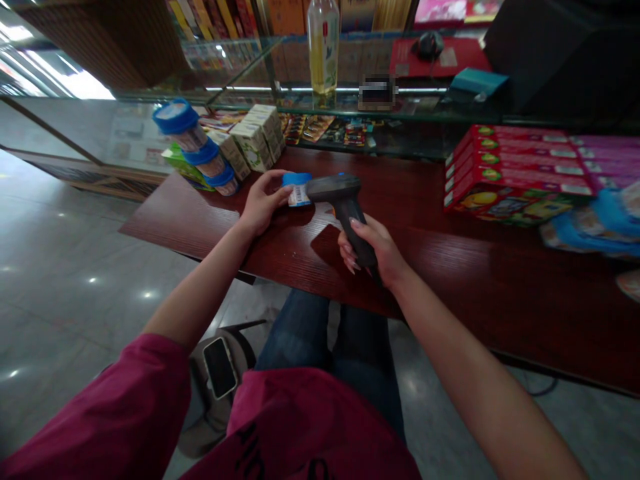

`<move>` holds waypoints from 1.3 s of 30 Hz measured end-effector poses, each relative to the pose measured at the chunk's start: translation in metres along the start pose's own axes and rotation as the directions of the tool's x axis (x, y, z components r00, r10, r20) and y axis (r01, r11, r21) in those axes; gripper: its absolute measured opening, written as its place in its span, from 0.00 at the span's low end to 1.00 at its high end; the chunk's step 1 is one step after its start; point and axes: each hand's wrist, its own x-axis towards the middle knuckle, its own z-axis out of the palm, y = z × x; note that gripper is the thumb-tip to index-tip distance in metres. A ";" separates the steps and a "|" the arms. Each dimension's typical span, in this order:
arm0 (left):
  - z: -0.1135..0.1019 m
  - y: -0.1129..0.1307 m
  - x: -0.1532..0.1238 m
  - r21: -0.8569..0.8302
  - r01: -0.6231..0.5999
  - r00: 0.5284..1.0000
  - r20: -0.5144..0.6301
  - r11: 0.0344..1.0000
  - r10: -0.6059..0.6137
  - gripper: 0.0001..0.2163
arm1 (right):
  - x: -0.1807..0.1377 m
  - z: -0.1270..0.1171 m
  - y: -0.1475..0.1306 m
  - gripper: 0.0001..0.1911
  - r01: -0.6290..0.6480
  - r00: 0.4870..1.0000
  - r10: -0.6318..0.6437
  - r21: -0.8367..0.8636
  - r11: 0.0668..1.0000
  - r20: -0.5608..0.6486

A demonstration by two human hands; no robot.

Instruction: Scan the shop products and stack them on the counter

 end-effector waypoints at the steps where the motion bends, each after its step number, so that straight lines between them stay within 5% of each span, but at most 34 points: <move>1: 0.001 0.002 -0.001 0.053 -0.028 0.999 -0.043 0.998 0.030 0.19 | 0.000 0.001 0.000 0.24 -0.002 1.000 0.002 -0.006 1.000 0.002; 6: 0.004 0.015 -0.005 0.343 -0.123 0.968 -0.165 0.931 0.189 0.13 | 0.000 0.006 0.002 0.25 0.002 1.000 -0.003 -0.052 0.999 -0.016; 12: 0.000 0.018 -0.001 0.304 -0.241 0.971 0.081 0.922 0.227 0.19 | 0.002 0.005 0.004 0.24 0.030 0.996 -0.037 -0.084 0.996 -0.077; 17: 0.002 0.021 -0.002 0.269 -0.249 0.966 0.134 0.930 0.220 0.17 | 0.000 0.001 0.001 0.24 0.052 0.989 -0.065 -0.101 0.994 -0.130; 25: 0.003 0.023 -0.007 0.260 -0.232 0.969 -0.027 0.937 0.247 0.12 | -0.003 0.001 0.002 0.23 0.034 0.993 -0.043 -0.085 0.996 -0.111; 39: 0.006 0.019 -0.005 0.239 -0.058 0.985 -0.141 0.969 0.094 0.12 | -0.001 -0.002 0.004 0.25 0.013 0.996 -0.015 -0.026 1.000 -0.083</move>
